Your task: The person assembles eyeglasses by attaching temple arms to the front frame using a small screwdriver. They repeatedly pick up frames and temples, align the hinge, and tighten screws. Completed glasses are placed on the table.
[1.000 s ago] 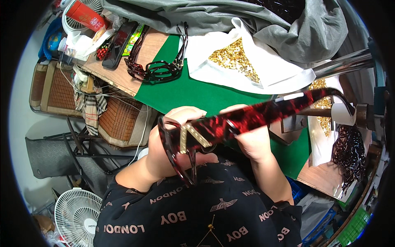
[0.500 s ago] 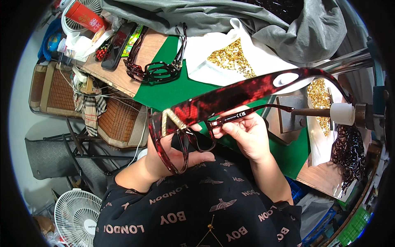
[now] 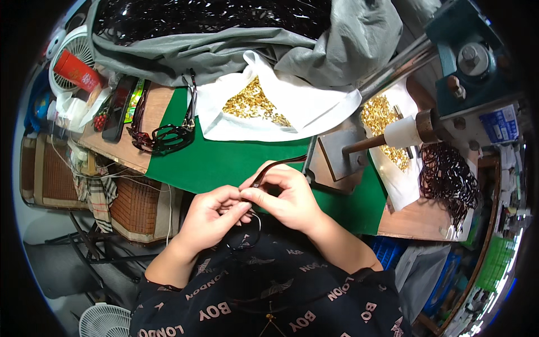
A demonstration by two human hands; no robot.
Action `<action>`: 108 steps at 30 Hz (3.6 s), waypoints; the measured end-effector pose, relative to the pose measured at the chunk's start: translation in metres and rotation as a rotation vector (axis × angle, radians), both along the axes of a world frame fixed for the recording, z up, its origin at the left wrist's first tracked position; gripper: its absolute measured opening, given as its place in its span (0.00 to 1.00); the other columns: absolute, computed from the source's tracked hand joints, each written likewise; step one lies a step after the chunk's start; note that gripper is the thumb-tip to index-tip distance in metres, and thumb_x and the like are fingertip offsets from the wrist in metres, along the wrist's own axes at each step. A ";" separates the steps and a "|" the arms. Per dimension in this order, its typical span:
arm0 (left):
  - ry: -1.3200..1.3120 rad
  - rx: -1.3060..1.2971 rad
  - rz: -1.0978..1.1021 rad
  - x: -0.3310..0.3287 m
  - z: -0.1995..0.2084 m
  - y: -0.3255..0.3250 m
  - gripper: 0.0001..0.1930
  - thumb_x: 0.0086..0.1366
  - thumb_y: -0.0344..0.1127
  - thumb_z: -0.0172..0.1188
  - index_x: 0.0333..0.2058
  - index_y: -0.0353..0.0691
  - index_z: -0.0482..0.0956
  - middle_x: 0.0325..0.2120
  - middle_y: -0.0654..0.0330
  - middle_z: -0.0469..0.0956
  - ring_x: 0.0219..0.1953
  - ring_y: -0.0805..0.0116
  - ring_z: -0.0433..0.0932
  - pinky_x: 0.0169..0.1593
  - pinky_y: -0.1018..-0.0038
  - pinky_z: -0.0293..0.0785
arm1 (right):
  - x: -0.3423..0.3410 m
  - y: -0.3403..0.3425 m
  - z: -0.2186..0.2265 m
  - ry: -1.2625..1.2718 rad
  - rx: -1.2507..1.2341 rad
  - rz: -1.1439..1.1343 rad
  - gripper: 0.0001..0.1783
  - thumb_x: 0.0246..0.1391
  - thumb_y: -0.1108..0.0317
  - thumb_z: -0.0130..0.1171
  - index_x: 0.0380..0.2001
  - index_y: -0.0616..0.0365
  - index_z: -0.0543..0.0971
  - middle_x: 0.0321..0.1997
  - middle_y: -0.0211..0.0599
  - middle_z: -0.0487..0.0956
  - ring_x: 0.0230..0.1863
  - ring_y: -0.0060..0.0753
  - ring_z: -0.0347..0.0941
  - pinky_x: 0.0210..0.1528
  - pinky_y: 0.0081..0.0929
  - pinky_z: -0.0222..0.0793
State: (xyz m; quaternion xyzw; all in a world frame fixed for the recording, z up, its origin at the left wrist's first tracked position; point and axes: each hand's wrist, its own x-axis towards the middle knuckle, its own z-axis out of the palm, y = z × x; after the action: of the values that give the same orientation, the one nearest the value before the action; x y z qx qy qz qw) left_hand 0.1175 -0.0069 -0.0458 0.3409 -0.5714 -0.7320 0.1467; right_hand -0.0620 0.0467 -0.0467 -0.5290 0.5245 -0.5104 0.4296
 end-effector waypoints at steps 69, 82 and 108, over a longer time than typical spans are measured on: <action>-0.166 -0.293 -0.073 0.001 0.018 -0.002 0.07 0.60 0.28 0.50 0.29 0.32 0.75 0.18 0.59 0.75 0.19 0.73 0.74 0.24 0.79 0.70 | 0.012 -0.006 0.000 -0.442 0.196 -0.107 0.05 0.52 0.74 0.59 0.31 0.63 0.75 0.27 0.26 0.75 0.23 0.12 0.67 0.24 0.10 0.63; -0.229 -0.273 -0.067 -0.004 0.019 -0.002 0.05 0.54 0.30 0.53 0.23 0.35 0.73 0.14 0.56 0.71 0.16 0.64 0.68 0.23 0.72 0.66 | 0.016 -0.005 0.001 -0.384 0.182 -0.125 0.05 0.52 0.76 0.58 0.33 0.64 0.75 0.27 0.26 0.75 0.24 0.10 0.67 0.25 0.08 0.63; -0.104 0.264 -0.077 -0.001 0.018 -0.009 0.10 0.63 0.28 0.44 0.34 0.34 0.75 0.16 0.66 0.72 0.14 0.82 0.68 0.17 0.87 0.63 | 0.016 -0.009 0.000 -0.451 0.313 -0.103 0.08 0.54 0.71 0.57 0.34 0.65 0.73 0.24 0.29 0.75 0.20 0.14 0.68 0.22 0.12 0.64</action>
State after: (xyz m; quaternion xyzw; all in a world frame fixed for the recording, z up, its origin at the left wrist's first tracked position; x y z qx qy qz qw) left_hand 0.1164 -0.0160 -0.0274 0.3723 -0.4897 -0.7872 0.0428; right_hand -0.0462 0.0373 -0.0467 -0.3019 0.5143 -0.5491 0.5855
